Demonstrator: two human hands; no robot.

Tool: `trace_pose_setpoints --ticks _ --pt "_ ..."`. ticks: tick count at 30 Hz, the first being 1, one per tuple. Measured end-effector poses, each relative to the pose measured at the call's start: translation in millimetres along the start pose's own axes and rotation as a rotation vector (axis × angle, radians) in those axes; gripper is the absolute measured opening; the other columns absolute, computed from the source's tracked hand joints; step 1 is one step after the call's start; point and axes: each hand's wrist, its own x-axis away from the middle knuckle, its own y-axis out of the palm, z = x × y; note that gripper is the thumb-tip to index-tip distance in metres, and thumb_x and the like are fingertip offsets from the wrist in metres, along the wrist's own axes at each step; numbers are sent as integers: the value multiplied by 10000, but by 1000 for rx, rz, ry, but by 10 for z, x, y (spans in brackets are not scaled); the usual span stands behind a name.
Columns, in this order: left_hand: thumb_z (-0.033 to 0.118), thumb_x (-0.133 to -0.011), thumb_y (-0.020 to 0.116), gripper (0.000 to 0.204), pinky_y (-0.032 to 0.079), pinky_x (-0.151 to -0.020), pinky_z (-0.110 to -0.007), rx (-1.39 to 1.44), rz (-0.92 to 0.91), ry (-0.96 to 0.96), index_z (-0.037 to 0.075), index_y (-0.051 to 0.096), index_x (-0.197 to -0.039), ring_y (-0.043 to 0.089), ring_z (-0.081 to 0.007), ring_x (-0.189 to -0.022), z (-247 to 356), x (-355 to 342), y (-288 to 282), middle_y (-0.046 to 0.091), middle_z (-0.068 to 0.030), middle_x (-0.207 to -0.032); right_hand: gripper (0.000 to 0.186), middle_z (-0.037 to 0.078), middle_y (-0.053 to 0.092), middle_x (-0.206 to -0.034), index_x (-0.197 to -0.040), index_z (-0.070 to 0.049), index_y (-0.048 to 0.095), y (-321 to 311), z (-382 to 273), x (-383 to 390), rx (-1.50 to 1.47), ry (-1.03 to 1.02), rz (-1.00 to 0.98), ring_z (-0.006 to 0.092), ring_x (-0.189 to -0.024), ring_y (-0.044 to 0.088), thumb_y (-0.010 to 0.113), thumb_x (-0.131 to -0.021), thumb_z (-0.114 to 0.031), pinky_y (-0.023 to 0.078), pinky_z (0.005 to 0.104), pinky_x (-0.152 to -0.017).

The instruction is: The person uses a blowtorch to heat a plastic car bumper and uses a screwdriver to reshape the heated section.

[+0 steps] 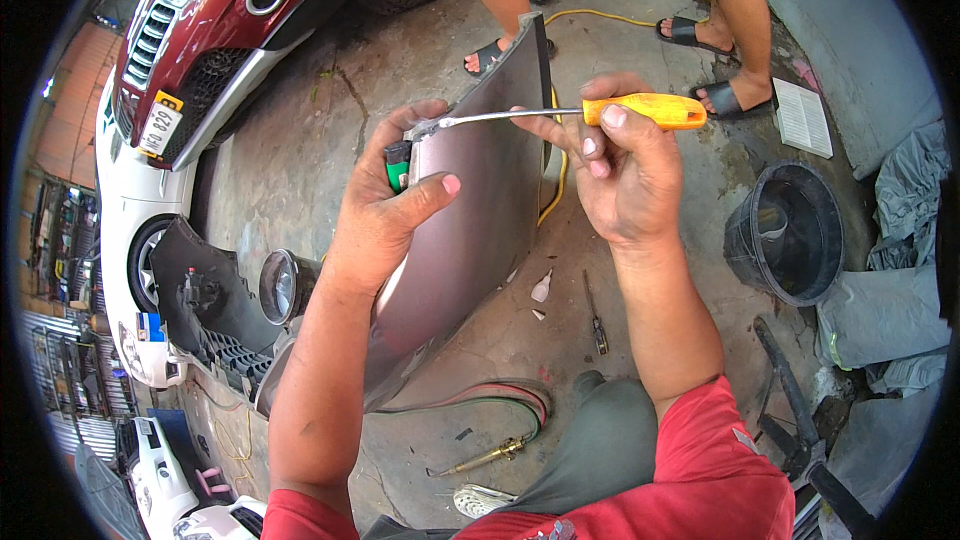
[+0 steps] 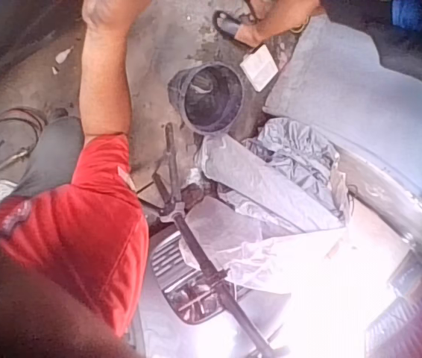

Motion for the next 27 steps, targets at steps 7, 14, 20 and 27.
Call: trace_pose_setpoints --ticks 7,14,20,27 --pt "121 -835 812 706 459 -1014 -294 -32 9 -1 94 530 -1482 598 -149 -1090 10 8 10 650 -53 -1219 213 -30 514 -618 -1120 -39 651 -22 -3 -13 25 -11 -9 36 -509 448 604 -932 -127 462 692 -1096" --pt "127 -839 807 694 462 -1005 -289 -24 6 3 92 536 -1477 601 -142 -1079 23 14 24 653 -50 -1212 216 -21 510 -612 -1119 -35 659 3 -23 -1 58 -5 -3 31 -498 433 610 -931 -129 476 685 -1090" --pt "268 -766 871 822 459 -1075 -337 -81 33 -25 77 512 -1481 629 -221 -1169 31 11 27 656 -100 -1280 214 -20 512 -615 -1114 -36 663 11 -12 -6 51 -5 -2 31 -497 429 615 -930 -132 477 681 -1090" --pt "136 -833 819 688 465 -1007 -294 -44 27 1 99 551 -1466 608 -157 -1076 11 12 27 654 -59 -1206 206 -23 512 -618 -1102 -39 671 27 -13 -5 59 -8 -2 33 -497 430 615 -924 -127 480 677 -1088"
